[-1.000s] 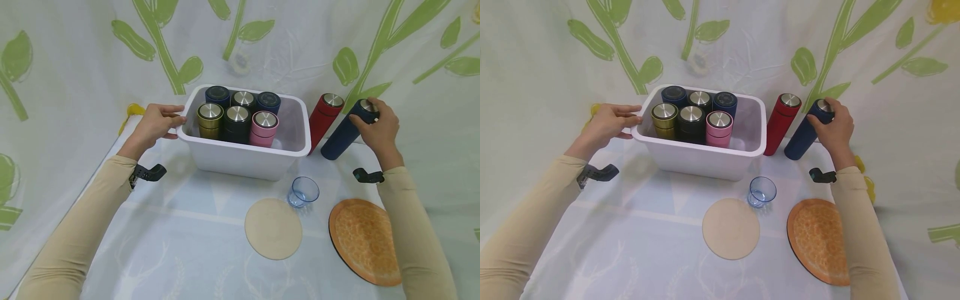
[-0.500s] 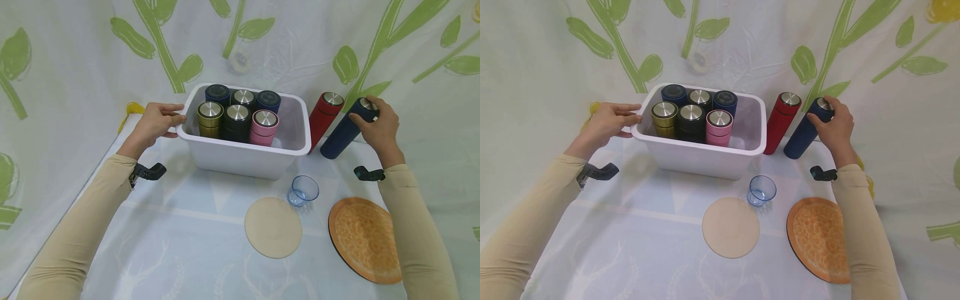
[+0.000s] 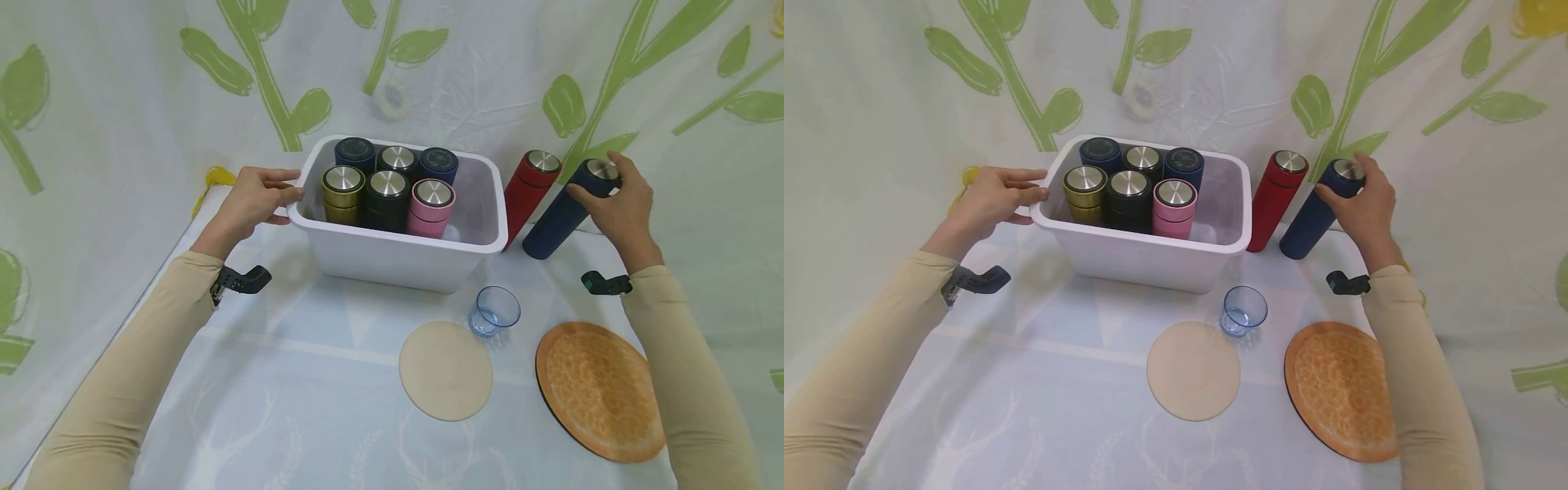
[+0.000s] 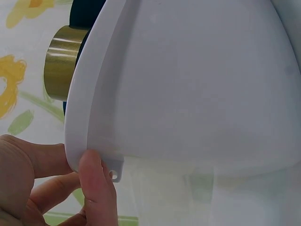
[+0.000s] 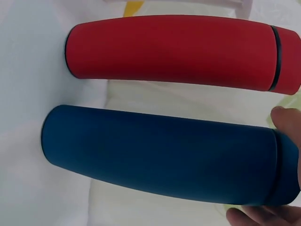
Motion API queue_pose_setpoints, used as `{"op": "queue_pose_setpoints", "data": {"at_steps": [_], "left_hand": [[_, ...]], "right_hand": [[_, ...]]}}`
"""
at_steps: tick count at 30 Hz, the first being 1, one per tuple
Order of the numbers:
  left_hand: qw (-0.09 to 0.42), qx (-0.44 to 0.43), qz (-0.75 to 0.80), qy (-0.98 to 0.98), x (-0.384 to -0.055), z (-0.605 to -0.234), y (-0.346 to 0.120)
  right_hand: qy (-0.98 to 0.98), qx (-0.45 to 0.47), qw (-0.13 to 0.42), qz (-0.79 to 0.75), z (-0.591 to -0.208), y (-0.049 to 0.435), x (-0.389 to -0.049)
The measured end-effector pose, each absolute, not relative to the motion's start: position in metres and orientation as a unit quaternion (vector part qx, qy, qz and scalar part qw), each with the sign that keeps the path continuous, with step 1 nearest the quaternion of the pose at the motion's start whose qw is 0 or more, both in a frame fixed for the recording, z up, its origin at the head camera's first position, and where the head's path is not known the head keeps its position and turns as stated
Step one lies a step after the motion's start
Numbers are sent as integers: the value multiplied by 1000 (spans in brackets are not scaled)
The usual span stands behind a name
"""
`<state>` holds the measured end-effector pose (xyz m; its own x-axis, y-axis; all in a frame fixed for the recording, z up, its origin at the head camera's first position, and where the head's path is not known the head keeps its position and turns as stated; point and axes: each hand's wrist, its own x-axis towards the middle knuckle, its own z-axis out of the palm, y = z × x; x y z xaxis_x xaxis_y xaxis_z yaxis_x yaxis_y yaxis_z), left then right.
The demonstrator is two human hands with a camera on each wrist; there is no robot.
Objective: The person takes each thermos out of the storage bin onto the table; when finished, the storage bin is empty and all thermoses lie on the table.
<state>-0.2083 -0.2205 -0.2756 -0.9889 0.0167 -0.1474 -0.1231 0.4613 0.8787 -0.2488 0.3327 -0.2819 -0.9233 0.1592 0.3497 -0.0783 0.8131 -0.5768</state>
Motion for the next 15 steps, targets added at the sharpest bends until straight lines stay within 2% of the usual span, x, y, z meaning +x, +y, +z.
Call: {"op": "queue_pose_setpoints", "data": {"at_steps": [15], "left_hand": [[70, -30, 521, 850, -208, -274, -219]], "right_hand": [[-931, -32, 203, 300, -259, 332, -234]]}}
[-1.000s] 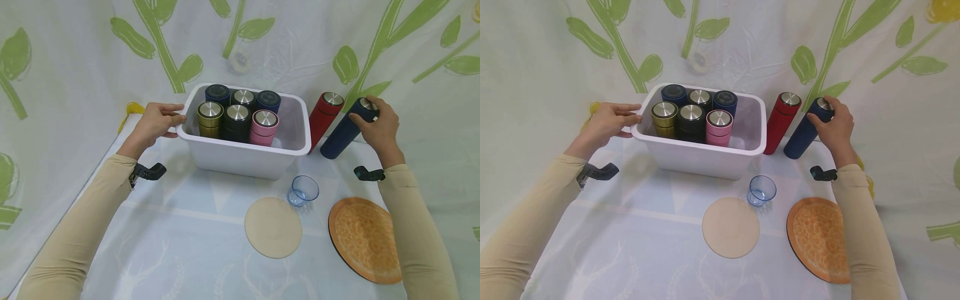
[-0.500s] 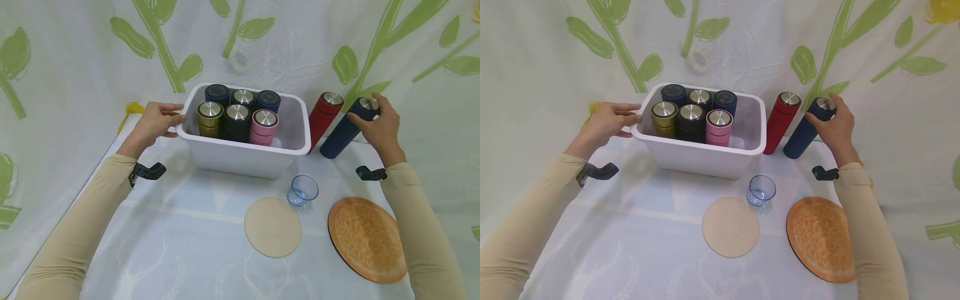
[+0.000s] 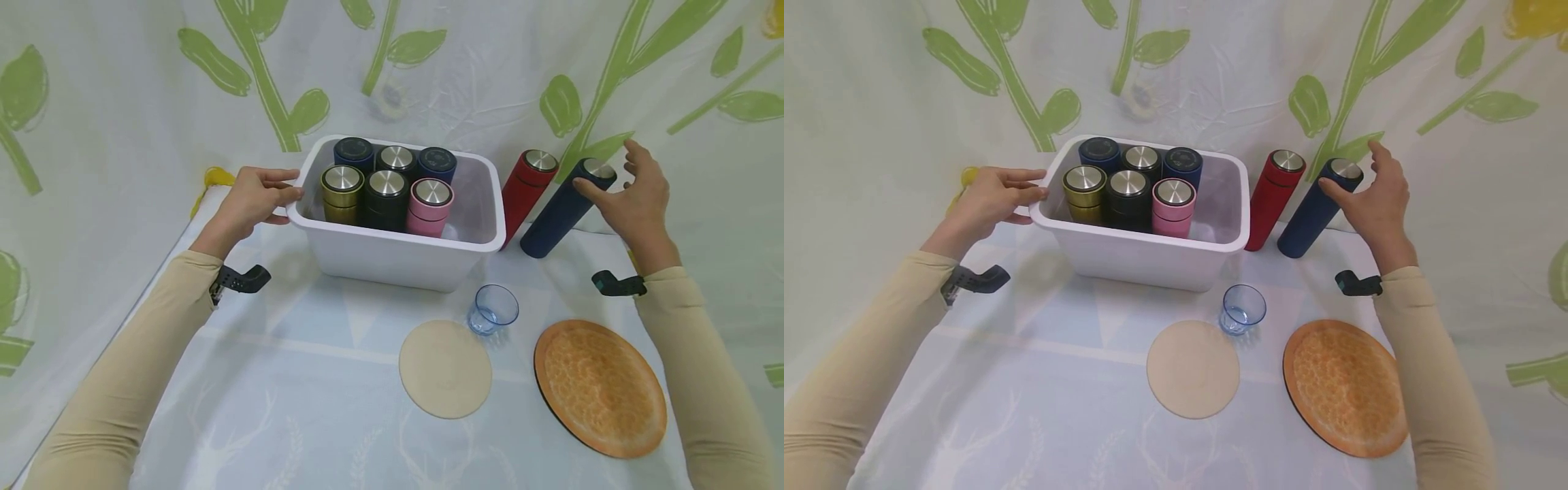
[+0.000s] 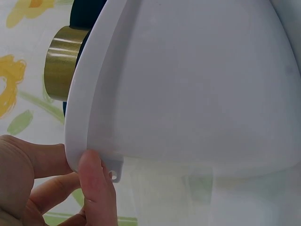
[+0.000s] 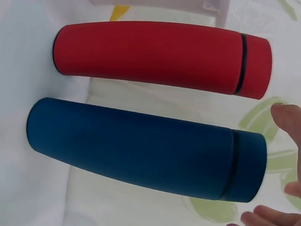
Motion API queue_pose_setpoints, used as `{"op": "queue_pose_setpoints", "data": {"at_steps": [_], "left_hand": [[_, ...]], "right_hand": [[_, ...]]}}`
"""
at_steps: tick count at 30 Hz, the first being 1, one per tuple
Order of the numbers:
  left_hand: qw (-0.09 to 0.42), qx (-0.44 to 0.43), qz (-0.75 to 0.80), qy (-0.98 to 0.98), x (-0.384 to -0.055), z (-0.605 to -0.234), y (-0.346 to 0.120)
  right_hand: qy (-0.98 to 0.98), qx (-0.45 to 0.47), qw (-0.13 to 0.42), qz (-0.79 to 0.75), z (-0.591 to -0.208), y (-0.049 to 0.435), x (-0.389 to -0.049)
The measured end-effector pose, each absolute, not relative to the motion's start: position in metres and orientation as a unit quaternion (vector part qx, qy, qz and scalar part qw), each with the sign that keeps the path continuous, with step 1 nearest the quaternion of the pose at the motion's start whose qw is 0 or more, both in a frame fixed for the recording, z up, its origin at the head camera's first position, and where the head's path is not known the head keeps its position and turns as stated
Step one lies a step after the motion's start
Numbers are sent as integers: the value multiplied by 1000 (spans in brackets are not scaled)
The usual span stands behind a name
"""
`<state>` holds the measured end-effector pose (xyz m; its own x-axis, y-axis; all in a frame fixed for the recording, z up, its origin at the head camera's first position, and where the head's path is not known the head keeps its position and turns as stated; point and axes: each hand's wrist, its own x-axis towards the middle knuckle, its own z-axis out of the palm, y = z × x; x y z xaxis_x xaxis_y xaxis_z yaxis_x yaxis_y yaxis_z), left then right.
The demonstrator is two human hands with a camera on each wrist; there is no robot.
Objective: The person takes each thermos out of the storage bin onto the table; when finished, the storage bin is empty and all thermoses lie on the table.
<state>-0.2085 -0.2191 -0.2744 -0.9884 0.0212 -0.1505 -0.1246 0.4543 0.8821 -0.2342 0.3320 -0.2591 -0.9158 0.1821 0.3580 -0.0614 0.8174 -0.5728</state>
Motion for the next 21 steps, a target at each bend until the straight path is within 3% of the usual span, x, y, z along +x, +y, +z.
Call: {"op": "queue_pose_setpoints", "data": {"at_steps": [21], "left_hand": [[65, -17, 522, 850, -204, -276, -219]], "right_hand": [[-927, 16, 237, 289, -249, 320, -201]]}}
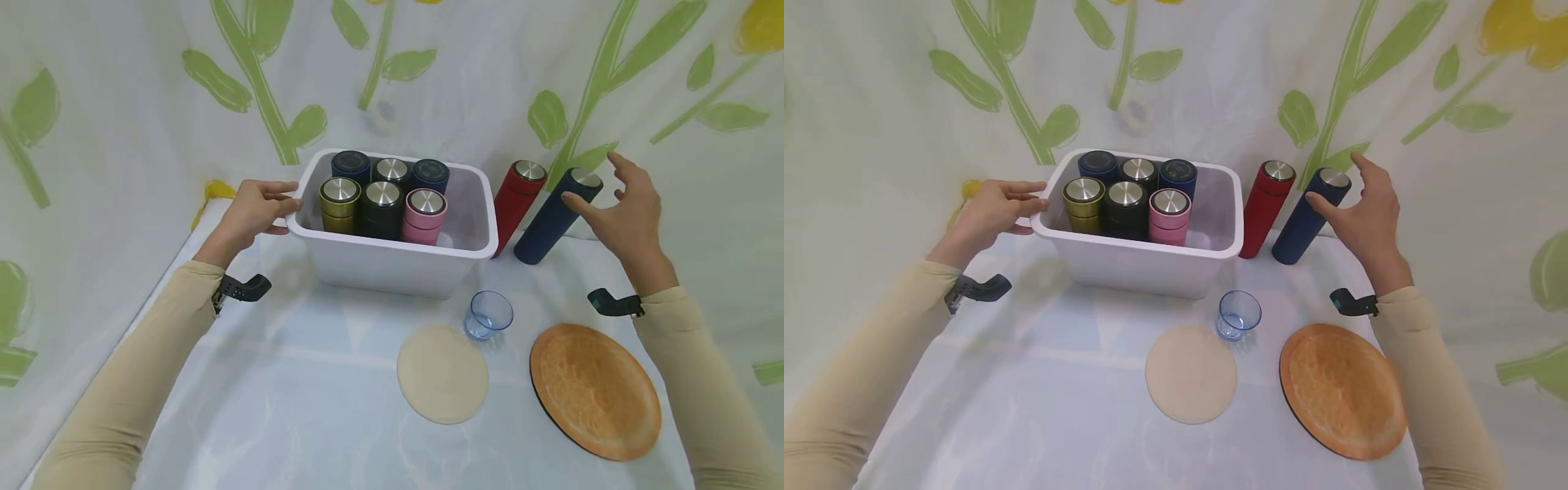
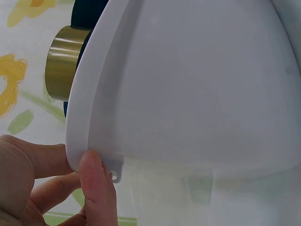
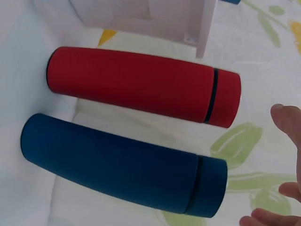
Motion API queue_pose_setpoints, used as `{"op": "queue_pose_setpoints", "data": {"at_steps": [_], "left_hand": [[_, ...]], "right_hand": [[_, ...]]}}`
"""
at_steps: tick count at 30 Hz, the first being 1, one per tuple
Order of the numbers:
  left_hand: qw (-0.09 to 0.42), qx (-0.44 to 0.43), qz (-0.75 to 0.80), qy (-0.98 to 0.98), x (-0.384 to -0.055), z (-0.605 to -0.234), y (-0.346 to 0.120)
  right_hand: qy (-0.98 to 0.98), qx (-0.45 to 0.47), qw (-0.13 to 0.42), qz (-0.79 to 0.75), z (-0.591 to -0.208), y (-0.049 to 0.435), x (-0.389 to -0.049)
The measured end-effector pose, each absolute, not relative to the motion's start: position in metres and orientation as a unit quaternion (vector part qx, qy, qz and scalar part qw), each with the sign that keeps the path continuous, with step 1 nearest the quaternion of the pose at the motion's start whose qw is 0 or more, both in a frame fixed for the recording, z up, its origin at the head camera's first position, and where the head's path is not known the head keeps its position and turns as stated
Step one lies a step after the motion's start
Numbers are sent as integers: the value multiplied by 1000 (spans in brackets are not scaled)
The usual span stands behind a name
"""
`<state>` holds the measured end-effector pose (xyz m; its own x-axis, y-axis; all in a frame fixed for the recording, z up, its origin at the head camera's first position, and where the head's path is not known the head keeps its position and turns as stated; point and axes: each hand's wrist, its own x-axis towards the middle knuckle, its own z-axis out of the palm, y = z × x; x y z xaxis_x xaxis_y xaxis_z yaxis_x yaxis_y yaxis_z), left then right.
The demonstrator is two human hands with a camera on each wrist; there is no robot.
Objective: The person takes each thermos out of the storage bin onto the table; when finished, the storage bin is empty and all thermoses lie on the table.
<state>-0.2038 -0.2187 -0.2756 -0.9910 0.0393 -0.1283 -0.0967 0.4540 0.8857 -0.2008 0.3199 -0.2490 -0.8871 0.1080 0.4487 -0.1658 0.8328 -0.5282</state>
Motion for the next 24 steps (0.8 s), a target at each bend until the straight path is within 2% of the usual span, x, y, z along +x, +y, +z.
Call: {"op": "queue_pose_setpoints", "data": {"at_steps": [24], "left_hand": [[63, -20, 537, 841, -203, -276, -220]], "right_hand": [[-900, 98, 304, 298, -250, 296, -180]]}}
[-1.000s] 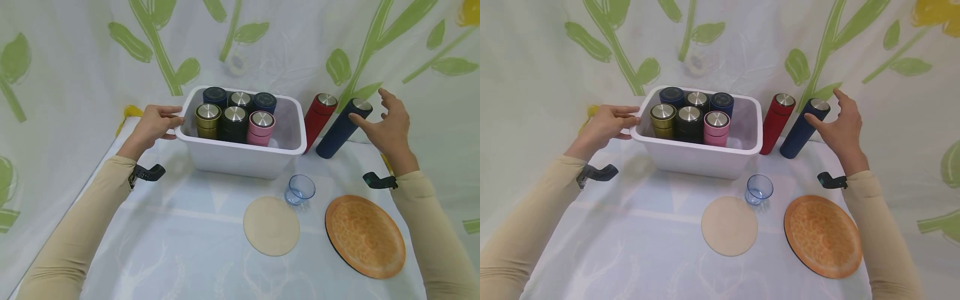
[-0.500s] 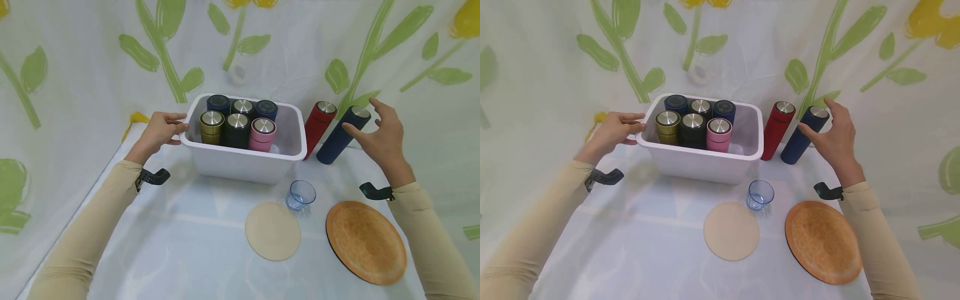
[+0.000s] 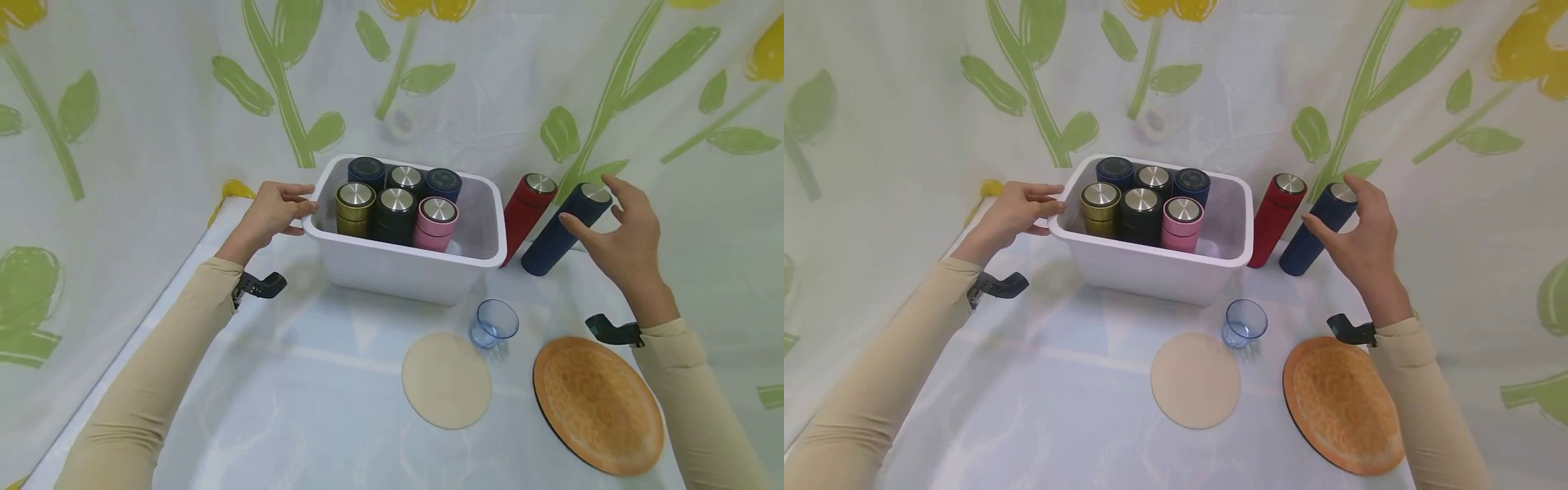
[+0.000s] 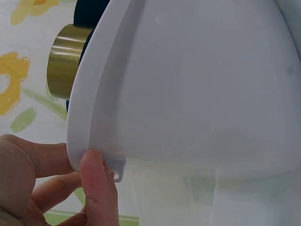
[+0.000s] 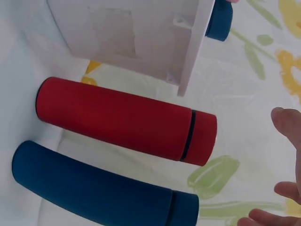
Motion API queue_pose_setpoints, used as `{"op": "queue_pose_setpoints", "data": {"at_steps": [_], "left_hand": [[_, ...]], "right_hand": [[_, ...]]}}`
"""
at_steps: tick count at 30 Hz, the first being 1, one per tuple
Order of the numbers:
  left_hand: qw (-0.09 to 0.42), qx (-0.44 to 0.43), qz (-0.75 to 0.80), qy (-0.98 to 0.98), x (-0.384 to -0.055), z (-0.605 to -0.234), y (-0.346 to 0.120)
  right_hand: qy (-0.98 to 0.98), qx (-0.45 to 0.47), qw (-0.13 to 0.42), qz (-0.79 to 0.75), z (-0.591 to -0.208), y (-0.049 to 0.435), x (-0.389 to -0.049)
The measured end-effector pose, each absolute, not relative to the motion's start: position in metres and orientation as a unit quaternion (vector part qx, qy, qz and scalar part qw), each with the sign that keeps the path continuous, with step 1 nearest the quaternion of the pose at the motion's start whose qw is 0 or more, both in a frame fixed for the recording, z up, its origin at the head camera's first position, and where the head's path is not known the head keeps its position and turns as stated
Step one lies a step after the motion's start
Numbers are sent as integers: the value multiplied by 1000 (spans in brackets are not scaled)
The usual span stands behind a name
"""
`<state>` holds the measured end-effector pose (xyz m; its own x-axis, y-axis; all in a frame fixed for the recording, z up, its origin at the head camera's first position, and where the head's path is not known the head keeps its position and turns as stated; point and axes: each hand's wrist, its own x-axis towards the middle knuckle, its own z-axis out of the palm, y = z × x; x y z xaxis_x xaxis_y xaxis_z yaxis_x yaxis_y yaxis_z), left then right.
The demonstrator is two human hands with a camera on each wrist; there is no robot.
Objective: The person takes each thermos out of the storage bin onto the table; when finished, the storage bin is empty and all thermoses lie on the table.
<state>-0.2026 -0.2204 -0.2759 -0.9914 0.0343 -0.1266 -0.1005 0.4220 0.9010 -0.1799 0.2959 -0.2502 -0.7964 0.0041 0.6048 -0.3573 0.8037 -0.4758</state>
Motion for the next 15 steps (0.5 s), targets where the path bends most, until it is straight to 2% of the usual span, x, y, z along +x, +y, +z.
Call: {"op": "queue_pose_setpoints", "data": {"at_steps": [15], "left_hand": [[62, -29, 547, 835, -204, -277, -221]], "right_hand": [[-894, 128, 271, 333, -253, 271, -175]]}}
